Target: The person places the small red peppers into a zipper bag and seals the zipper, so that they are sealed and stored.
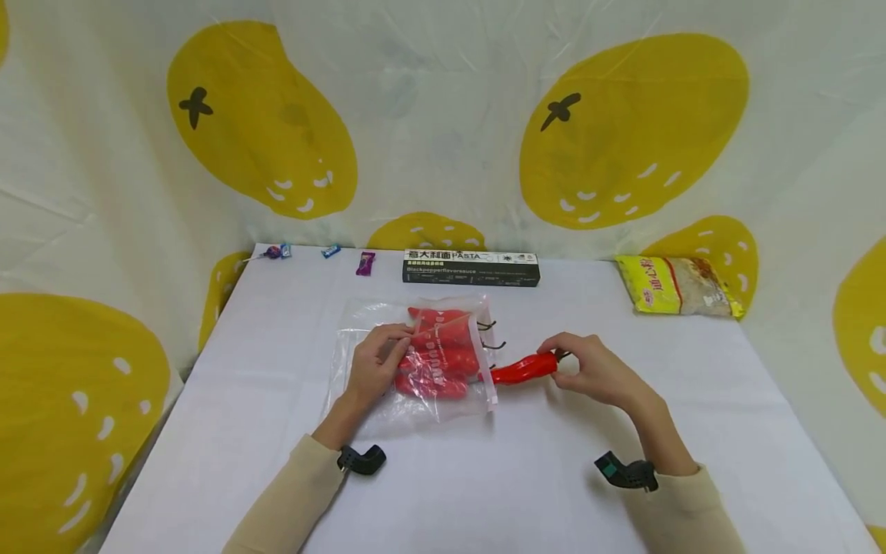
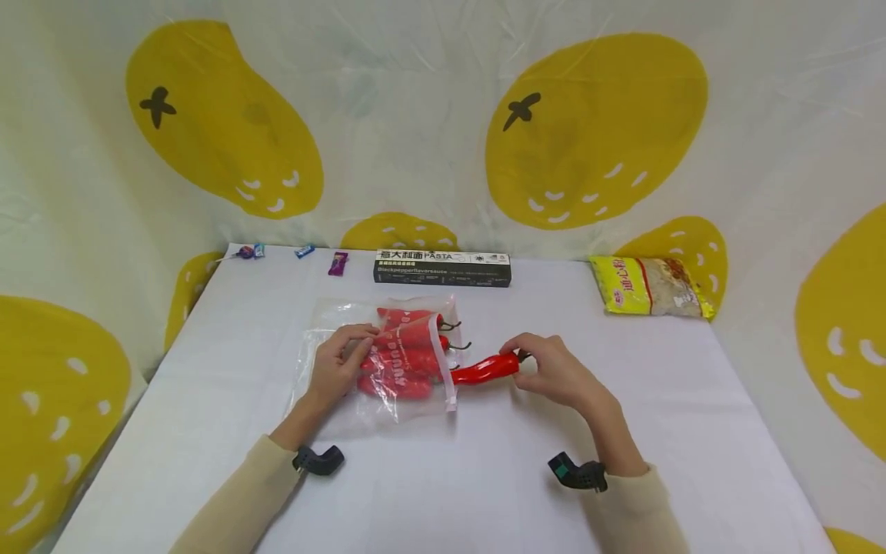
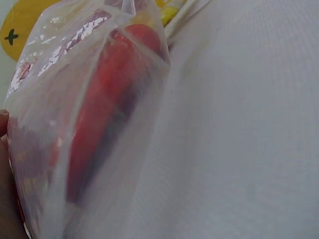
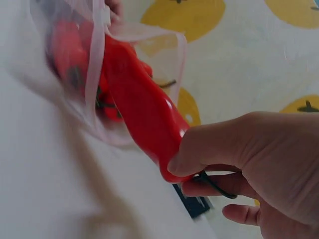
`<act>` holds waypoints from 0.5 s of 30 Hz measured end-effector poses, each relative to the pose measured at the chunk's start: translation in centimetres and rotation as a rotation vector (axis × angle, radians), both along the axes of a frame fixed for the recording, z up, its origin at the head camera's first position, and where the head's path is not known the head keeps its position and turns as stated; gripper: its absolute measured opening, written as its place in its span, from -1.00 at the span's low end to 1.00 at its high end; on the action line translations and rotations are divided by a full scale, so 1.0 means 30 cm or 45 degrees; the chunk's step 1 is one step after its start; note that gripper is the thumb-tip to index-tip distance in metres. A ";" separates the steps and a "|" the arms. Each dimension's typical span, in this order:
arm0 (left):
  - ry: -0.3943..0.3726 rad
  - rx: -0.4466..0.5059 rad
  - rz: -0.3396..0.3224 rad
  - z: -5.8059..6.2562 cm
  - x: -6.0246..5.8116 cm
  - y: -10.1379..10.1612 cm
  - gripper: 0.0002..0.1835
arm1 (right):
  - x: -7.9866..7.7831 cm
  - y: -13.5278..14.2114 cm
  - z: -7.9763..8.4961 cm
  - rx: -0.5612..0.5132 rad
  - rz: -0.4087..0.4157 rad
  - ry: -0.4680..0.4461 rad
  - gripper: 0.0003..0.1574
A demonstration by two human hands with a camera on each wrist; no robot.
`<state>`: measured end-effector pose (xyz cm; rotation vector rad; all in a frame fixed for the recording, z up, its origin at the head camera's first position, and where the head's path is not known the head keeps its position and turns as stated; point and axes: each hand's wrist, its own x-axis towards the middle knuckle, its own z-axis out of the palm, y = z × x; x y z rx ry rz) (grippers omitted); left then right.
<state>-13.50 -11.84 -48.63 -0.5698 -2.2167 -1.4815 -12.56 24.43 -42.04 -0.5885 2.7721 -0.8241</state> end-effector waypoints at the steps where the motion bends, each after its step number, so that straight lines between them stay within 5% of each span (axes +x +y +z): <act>1: -0.004 -0.002 0.003 0.001 0.001 0.000 -0.87 | 0.001 -0.019 0.003 0.004 0.021 -0.003 -0.46; 8: 0.005 0.017 -0.002 0.005 0.002 0.003 -0.88 | -0.012 -0.138 -0.014 -0.116 0.223 -0.034 -0.49; 15: -0.039 -0.019 0.020 0.011 0.006 0.002 -0.88 | -0.033 -0.212 -0.057 -0.310 0.318 -0.078 -0.53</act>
